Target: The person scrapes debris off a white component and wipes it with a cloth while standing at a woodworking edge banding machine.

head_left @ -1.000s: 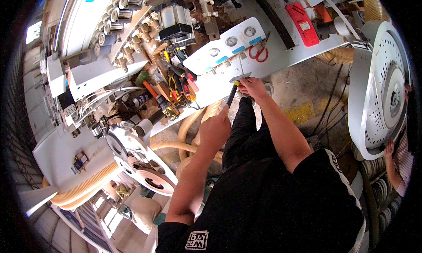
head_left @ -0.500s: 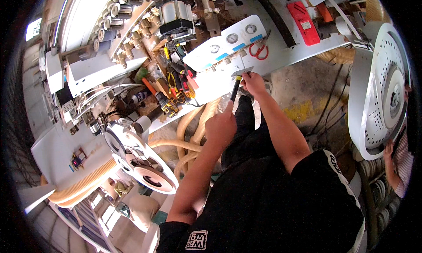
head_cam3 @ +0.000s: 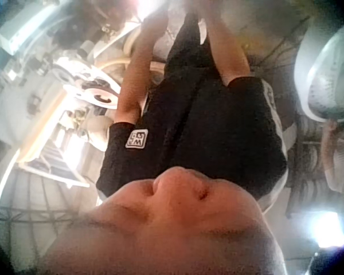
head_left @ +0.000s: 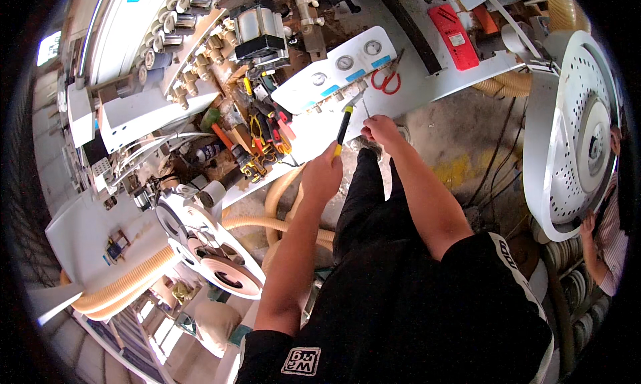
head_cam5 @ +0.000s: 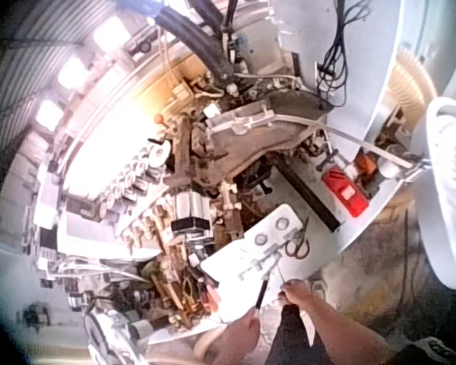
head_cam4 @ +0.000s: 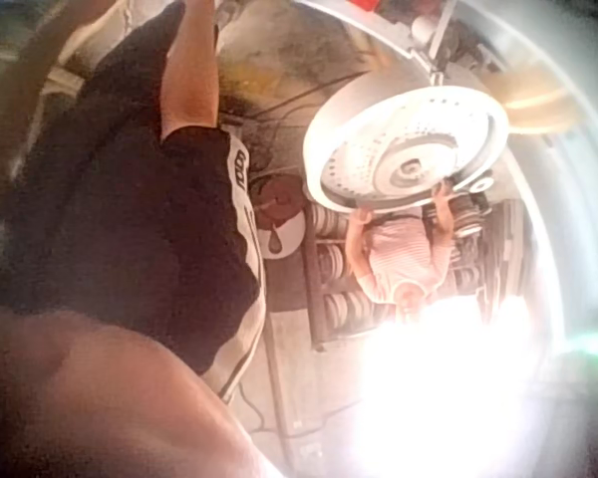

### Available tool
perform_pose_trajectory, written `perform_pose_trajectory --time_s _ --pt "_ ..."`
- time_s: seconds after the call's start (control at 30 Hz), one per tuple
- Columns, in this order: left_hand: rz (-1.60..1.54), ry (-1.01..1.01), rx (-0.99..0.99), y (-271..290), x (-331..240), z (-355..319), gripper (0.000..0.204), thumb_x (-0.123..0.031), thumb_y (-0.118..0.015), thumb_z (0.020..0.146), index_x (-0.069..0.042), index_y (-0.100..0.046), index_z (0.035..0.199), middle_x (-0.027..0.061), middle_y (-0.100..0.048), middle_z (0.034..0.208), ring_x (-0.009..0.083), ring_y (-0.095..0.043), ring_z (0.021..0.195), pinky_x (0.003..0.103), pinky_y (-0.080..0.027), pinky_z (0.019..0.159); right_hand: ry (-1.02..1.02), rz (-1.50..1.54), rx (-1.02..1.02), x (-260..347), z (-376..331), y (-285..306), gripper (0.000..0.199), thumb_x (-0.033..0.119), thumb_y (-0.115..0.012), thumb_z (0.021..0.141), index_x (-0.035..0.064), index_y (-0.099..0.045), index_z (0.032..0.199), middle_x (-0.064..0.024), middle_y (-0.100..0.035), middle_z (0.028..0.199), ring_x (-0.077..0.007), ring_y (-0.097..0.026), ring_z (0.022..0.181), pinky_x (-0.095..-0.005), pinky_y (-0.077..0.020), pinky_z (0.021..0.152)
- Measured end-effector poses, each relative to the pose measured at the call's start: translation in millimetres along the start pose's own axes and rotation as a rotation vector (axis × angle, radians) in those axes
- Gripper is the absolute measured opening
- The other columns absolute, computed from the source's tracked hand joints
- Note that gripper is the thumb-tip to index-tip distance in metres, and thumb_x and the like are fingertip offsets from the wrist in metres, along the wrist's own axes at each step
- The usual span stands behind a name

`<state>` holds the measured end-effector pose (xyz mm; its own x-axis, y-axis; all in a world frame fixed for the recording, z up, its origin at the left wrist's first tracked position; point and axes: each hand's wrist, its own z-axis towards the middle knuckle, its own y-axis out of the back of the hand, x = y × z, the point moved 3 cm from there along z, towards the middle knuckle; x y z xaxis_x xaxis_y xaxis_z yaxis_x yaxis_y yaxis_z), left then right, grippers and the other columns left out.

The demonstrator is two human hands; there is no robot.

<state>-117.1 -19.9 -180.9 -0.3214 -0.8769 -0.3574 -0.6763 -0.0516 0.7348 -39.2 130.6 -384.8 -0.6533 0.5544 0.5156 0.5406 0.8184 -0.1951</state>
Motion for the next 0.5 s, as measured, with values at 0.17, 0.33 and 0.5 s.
perform_pose_trajectory --time_s 0.17,0.33,0.5 --pt "0.139 0.017 0.111 22 -17 -51 0.045 -0.029 -0.051 0.097 -0.019 -0.058 0.14 0.0218 -0.072 0.087 0.042 -0.07 0.082 0.054 -0.055 0.076 0.025 -0.021 0.007 -14 0 1 0.021 0.018 -0.058 0.098 -0.0011 -0.066 0.095 -0.0074 -0.071 0.082 -0.0116 -0.061 0.062 -0.0288 -0.0533 0.059" --pt "0.207 -0.018 0.09 19 -12 -61 0.044 -0.029 -0.052 0.097 -0.02 -0.059 0.14 0.0198 -0.07 0.077 0.0403 -0.07 0.074 0.054 -0.055 0.07 -0.004 -0.048 0.083 -1 -8 -9 0.023 0.019 -0.061 0.097 -0.0008 -0.069 0.102 -0.0068 -0.072 0.087 -0.0114 -0.065 0.072 -0.0261 -0.0548 0.068" --pt "0.283 -0.01 0.074 19 -11 -52 0.044 -0.028 -0.051 0.097 -0.019 -0.059 0.139 0.0206 -0.069 0.074 0.0406 -0.07 0.072 0.054 -0.055 0.068 0.054 0.056 0.118 13 -22 -14 0.025 0.024 -0.062 0.098 -0.0001 -0.07 0.101 -0.0061 -0.071 0.086 -0.0109 -0.066 0.074 -0.0248 -0.0545 0.071"
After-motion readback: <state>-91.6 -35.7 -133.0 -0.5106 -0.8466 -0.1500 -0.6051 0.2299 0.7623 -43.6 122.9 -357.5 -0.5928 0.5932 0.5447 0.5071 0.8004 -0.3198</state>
